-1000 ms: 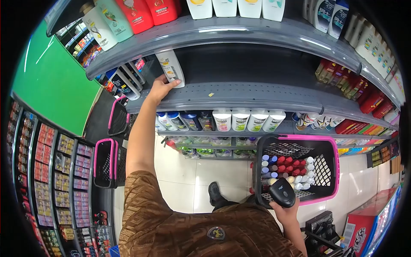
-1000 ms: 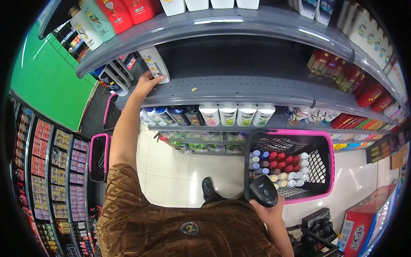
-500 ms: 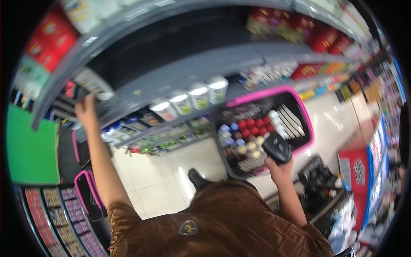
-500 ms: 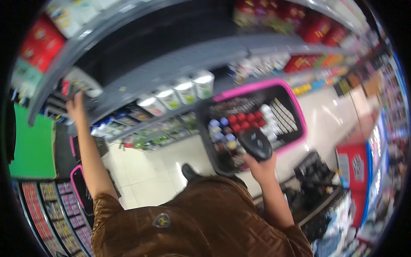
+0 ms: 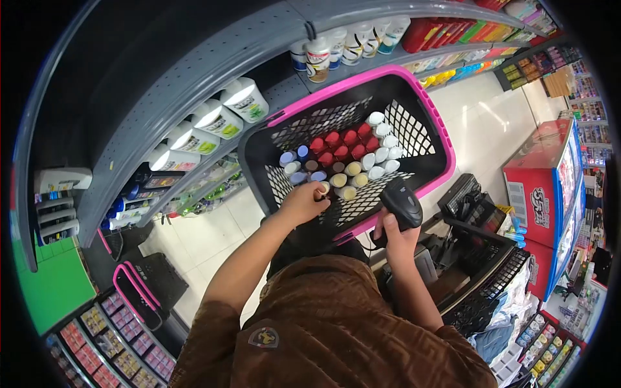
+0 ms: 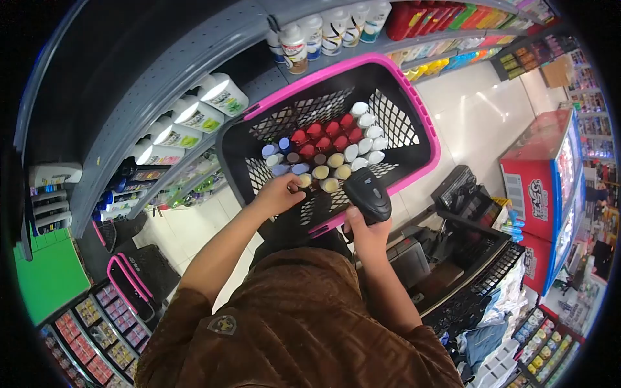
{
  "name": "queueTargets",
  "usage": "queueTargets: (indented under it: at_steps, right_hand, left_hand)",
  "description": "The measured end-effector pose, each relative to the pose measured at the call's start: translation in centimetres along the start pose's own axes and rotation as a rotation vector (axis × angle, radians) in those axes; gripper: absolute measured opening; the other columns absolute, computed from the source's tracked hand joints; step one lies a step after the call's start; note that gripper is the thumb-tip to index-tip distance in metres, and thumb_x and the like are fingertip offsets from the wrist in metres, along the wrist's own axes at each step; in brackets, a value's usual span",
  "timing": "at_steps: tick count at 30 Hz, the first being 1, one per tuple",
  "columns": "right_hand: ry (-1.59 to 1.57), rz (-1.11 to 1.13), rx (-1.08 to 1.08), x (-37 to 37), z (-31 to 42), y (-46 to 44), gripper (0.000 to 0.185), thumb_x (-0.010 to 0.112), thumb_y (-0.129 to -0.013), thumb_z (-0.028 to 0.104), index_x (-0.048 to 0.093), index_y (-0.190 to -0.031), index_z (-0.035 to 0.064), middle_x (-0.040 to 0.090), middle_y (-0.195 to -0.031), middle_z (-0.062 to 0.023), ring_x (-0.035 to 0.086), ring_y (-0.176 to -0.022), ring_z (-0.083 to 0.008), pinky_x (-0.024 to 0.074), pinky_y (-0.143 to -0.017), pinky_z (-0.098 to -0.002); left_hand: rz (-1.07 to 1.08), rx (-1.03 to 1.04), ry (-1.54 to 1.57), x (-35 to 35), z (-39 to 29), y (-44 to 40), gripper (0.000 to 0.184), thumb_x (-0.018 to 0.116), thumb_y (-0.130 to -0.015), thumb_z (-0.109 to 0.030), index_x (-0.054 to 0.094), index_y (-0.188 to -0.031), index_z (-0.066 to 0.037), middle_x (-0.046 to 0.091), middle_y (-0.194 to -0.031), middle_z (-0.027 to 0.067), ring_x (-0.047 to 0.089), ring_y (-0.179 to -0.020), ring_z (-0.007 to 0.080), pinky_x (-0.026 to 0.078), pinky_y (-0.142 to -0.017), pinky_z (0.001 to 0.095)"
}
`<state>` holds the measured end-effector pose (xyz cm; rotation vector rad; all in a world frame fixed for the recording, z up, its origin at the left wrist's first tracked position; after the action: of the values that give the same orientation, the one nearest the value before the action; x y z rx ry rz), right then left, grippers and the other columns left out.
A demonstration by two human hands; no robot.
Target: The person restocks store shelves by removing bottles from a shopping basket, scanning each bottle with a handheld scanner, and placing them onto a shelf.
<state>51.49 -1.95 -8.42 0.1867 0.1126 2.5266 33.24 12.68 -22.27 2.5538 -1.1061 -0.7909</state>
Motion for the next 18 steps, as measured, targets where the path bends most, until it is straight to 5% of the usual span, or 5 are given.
queueTargets:
  at_steps: [2, 8, 13, 18]
  right_hand:
    - [-0.032, -0.001, 0.059, -1.3, -1.5, 0.3, 0.038, 0.069, -0.101, 0.034, 0.06, -0.117, -0.0001, 0.061, -0.077, -0.0052, 0.057, -0.058, -0.0127, 0.0458, -0.054, -0.0269]
    - [-0.084, -0.03, 0.219, -4.1, -3.9, 0.8, 0.045, 0.074, -0.097, 0.036, 0.06, -0.118, -0.0002, 0.062, -0.08, -0.0069, 0.058, -0.057, -0.0141, 0.0475, -0.054, -0.0285]
    - [-0.136, -0.031, 0.293, -5.4, -5.0, 1.2, 0.061, 0.081, -0.091, 0.046, 0.058, -0.124, -0.0008, 0.063, -0.085, -0.0074, 0.06, -0.061, -0.0154, 0.0476, -0.054, -0.0293]
    - [-0.148, -0.06, 0.302, -5.7, -5.7, 1.4, 0.071, 0.084, -0.086, 0.053, 0.058, -0.124, -0.0004, 0.064, -0.086, -0.0073, 0.06, -0.061, -0.0158, 0.0485, -0.054, -0.0301]
  left_hand:
    - [0.075, 0.017, -0.431, 3.3, 0.9, -2.3, 0.035, 0.077, -0.085, -0.017, 0.066, -0.117, -0.008, 0.07, -0.106, 0.0107, 0.071, -0.096, 0.0284, 0.057, -0.083, 0.0416]
    - [0.208, 0.158, -0.716, 12.6, 4.3, -7.7, 0.051, 0.075, -0.081, -0.014, 0.06, -0.13, -0.015, 0.067, -0.117, 0.0137, 0.069, -0.108, 0.0355, 0.056, -0.086, 0.0479]
    - [0.306, 0.31, -0.999, 17.6, 3.9, -10.4, 0.046, 0.07, -0.086, -0.014, 0.058, -0.13, -0.014, 0.072, -0.088, 0.0049, 0.075, -0.081, 0.0262, 0.056, -0.065, 0.0441]
    - [0.25, 0.427, -1.069, 18.0, 4.2, -10.8, 0.038, 0.065, -0.091, -0.02, 0.059, -0.128, -0.013, 0.072, -0.093, 0.0061, 0.074, -0.084, 0.0244, 0.056, -0.066, 0.0417]
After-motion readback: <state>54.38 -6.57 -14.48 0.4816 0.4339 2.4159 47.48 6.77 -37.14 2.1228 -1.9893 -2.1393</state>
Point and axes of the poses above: each hand's wrist, its own y-axis away from the middle knuckle, its own x-axis out of the palm, z = x × y, the point moved 9 cm from there along -y, towards the middle knuckle
